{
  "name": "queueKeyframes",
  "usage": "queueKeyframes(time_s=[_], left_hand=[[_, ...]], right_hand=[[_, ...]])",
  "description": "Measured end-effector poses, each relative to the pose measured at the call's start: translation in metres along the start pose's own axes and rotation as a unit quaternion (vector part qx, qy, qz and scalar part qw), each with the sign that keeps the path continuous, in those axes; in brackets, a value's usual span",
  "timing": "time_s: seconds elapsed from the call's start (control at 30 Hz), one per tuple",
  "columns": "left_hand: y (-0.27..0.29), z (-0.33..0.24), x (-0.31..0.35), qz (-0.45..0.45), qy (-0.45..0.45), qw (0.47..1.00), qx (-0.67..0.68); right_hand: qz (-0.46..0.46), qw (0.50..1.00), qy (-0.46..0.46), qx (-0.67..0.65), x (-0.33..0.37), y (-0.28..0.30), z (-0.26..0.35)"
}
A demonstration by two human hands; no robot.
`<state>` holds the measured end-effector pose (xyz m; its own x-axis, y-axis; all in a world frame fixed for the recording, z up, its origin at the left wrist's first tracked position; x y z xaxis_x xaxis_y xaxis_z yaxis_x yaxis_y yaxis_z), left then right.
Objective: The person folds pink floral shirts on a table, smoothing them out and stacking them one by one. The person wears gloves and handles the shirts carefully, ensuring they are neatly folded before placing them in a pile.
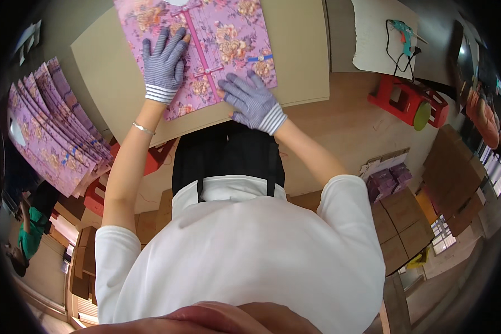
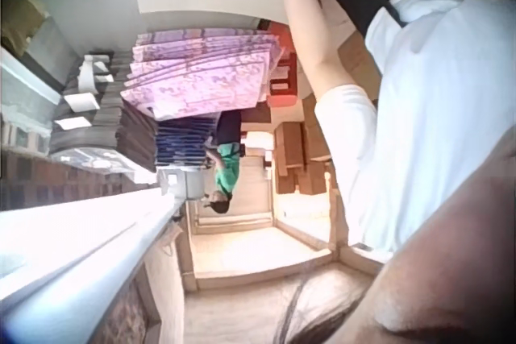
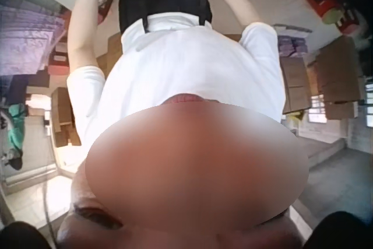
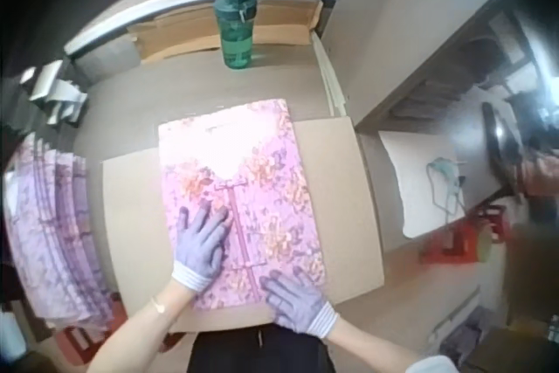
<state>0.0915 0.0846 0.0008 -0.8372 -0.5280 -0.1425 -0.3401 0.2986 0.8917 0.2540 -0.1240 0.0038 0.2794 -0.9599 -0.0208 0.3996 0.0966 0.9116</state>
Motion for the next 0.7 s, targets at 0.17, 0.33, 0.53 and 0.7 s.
queueKeyframes(time_s=[0.17,0.33,0.53,0.7], left_hand=[[0.001,-0.018,0.048,0.050,-0.026,0.998,0.015],[0.000,-0.022,0.062,0.047,-0.030,0.998,0.039],[0.003,-0.025,0.058,0.094,0.007,0.995,0.032],[0.000,-0.022,0.062,0.109,0.015,0.993,0.043]], right_hand=[[0.000,0.999,-0.037,-0.035,0.016,-0.004,0.018],[0.032,0.998,0.050,0.032,-0.035,0.005,-0.028],[-0.042,0.988,0.077,0.128,-0.156,0.027,-0.144],[-0.169,0.968,0.074,0.173,-0.240,0.074,-0.209]])
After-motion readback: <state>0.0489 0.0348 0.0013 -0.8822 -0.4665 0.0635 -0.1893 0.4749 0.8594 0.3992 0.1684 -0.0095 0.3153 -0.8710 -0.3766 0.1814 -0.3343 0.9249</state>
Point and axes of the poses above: each hand's wrist, its own x-axis away from the middle knuckle, its own y-axis out of the back of the hand, z = x × y, the point moved 2 cm from there along -x, towards the middle knuckle, and after that the axes turned 5 degrees about x, right-handed, at the moved point
